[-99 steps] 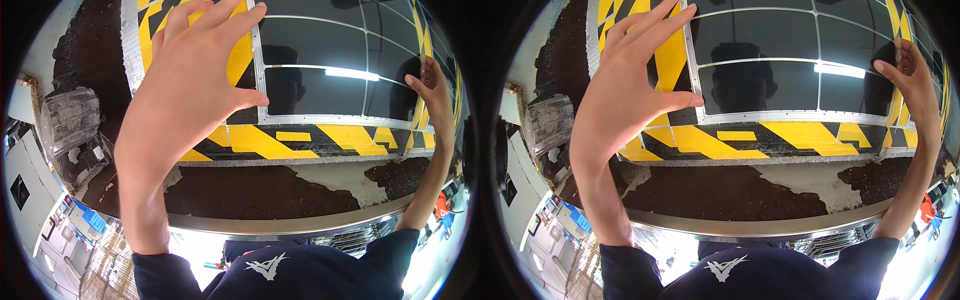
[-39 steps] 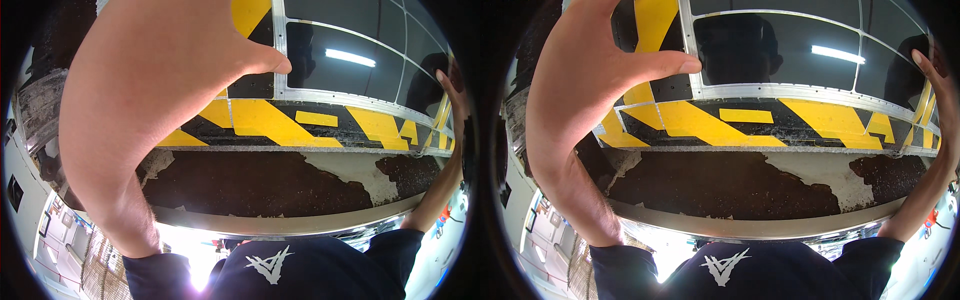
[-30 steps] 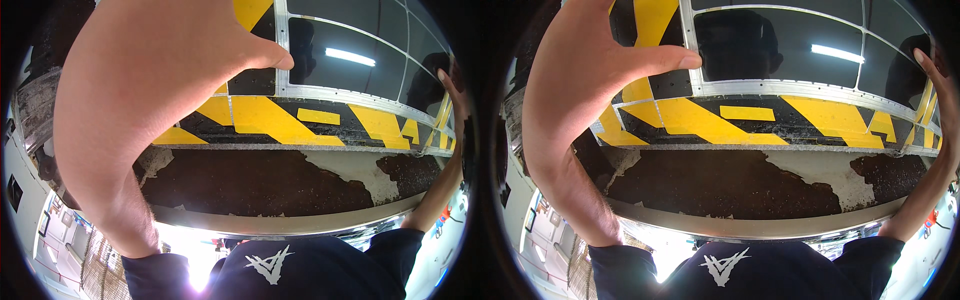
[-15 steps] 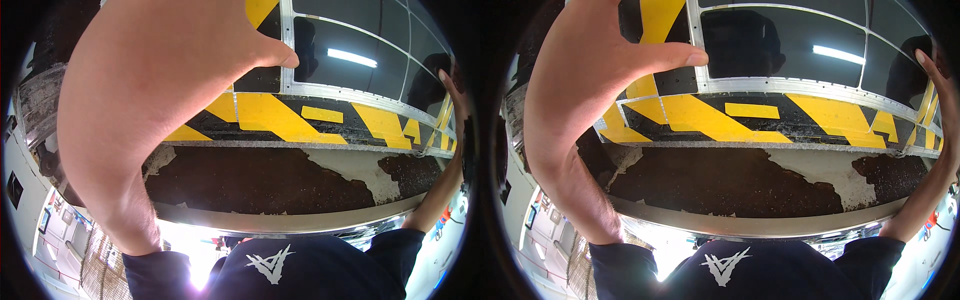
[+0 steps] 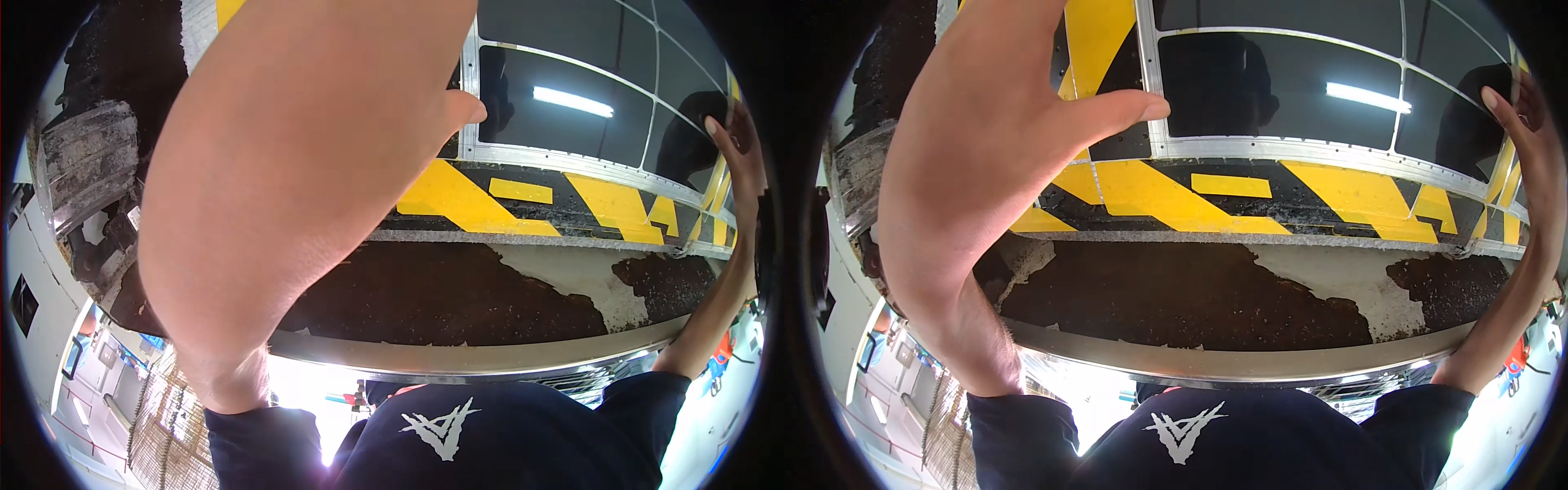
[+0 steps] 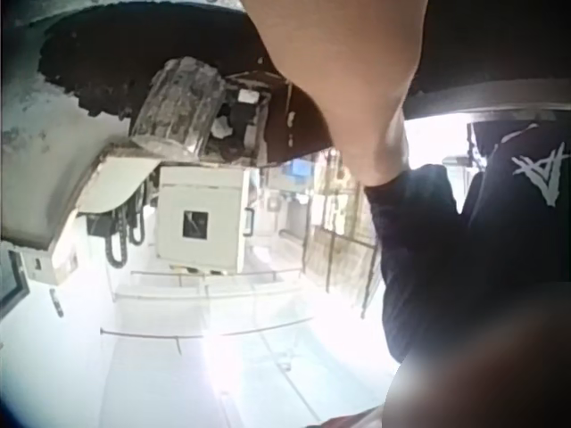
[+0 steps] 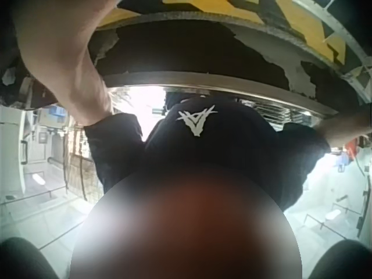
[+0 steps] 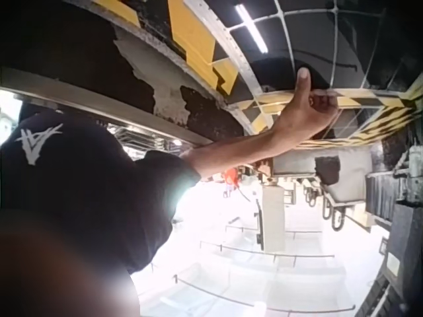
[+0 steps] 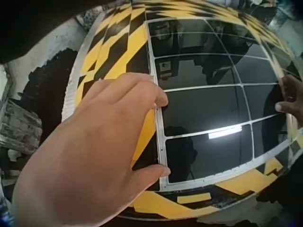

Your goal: Placing solar panels onto a manufacturing machine platform and using an air blower tool.

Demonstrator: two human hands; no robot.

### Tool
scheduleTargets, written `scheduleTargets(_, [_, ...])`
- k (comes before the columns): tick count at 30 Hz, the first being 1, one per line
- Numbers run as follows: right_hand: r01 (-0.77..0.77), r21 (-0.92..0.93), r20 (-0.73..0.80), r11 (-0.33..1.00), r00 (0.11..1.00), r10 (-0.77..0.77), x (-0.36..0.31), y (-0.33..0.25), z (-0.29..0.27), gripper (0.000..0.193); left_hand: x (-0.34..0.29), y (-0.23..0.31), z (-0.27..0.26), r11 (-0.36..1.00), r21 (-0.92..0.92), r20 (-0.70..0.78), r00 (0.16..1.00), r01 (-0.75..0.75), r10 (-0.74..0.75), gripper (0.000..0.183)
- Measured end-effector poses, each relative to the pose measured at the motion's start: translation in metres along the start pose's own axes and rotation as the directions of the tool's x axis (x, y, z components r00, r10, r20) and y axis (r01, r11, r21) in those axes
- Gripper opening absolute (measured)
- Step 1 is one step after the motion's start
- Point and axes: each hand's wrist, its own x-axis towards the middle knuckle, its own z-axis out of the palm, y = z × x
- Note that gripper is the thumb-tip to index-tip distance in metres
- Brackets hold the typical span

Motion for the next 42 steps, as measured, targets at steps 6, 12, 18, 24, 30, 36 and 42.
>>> scheduleTargets(6, [0.027,0.033,0.085,0.999,0.996,-0.030,0.005,0.007,-0.005,0.077,0.002,0.000,-0.001,1.000,0.001,-0.002,1.000,0.025,-0.025,0.084])
scheduleTargets(12, [-0.006,0.240,0.104,0.971,0.994,-0.020,-0.003,-0.032,-0.011,0.064,0.011,0.000,0.001,0.998,0.001,-0.011,0.998,0.061,-0.061,0.084])
scheduleTargets(18, [0.001,0.226,0.086,0.974,0.996,-0.021,-0.004,-0.038,-0.013,0.068,0.016,0.010,0.000,0.995,0.003,0.020,0.994,0.104,-0.104,0.083])
scheduleTargets(24, [-0.023,0.288,0.084,0.957,0.996,-0.001,-0.009,-0.044,-0.014,0.071,0.017,0.017,-0.004,0.990,0.011,0.055,0.989,0.140,-0.141,0.083])
scheduleTargets(30, [-0.045,0.452,0.108,0.891,0.994,-0.005,-0.012,-0.053,-0.016,0.068,0.021,0.024,-0.009,0.988,0.018,0.087,0.984,0.152,-0.153,0.082])
scheduleTargets(36, [-0.059,0.533,0.088,0.844,0.996,0.015,-0.022,-0.065,-0.024,0.078,0.029,0.030,-0.015,0.979,-0.006,0.128,0.971,0.203,-0.201,0.093])
scheduleTargets(42, [-0.052,0.604,0.111,0.795,0.994,-0.019,-0.023,-0.079,-0.033,0.113,0.029,0.026,-0.018,0.983,-0.013,0.120,0.977,0.181,-0.178,0.098])
